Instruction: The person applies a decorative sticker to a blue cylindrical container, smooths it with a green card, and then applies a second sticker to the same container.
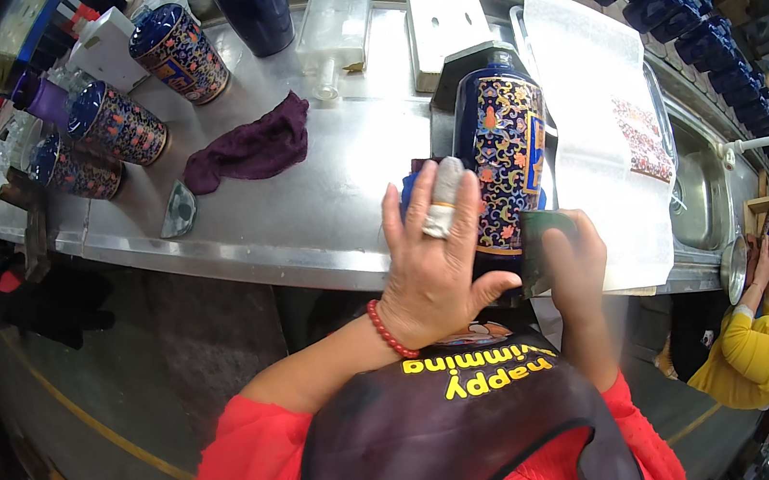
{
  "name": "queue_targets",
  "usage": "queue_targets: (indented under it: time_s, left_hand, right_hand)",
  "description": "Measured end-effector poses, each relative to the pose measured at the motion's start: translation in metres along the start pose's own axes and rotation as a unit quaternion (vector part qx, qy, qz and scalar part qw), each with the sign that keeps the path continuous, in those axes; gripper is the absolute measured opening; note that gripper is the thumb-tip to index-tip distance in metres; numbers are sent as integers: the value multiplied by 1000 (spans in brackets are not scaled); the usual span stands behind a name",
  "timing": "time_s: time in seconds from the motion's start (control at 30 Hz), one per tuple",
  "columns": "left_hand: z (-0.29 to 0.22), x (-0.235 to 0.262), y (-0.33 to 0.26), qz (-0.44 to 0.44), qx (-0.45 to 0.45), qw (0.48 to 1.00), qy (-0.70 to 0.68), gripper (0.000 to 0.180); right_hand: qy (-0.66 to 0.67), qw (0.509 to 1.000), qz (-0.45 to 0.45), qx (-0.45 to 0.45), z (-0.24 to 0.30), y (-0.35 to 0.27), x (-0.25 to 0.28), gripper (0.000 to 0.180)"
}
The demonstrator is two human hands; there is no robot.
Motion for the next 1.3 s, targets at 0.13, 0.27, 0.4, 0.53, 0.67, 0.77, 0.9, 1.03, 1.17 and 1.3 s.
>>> queue_targets:
  time_s: [0.13,0.27,0.4,0.53,0.67,0.77,0.9,1.03,1.17,1.3]
  left_hand:
    - [-10,-5,6,-12,-41,999,22,102]
    - [-4,-5,11,-15,-11,999,-35,102]
    - [3,-6,8,0,0,1000,-27,105]
    - [-4,-6,11,-8,-24,1000,18,106]
    - [-13,0,21,13,-33,999,16,108]
    - [-37,-8,24,60,-83,995,17,108]
    - [-35,-3,38,31,-44,999,-8,107]
    - [-11,5,50,29,4,999,-32,107]
    - [-12,1,62,9,-29,1000,7,106]
    - [-6,-1,72,21,-4,999,-33,105]
  right_hand:
    - [2,1000,2,5,2,2,-2,24]
    - [-11,1000,10,3,2,3,-2,25]
    - [-2,1000,18,9,2,2,-2,27]
    - [-3,1000,16,4,1,3,-2,29]
    - [-21,999,19,30,6,6,-1,30]
    - [-17,999,27,26,4,6,-2,28]
    - [-17,1000,17,17,-1,3,0,26]
    - [-3,1000,26,15,-3,1,-2,30]
    - [6,1000,18,12,-4,2,-2,32]
    - [10,1000,21,10,-4,3,-4,31]
Point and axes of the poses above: each hand's wrist, its own y-axis towards the middle knuckle, its own x-axis out of the back of the hand, z = x × y, the point moved 9 cm from there along y, towards the middle knuckle, and after that the axes turned 14 degrees about x, right-handed, at the moved point
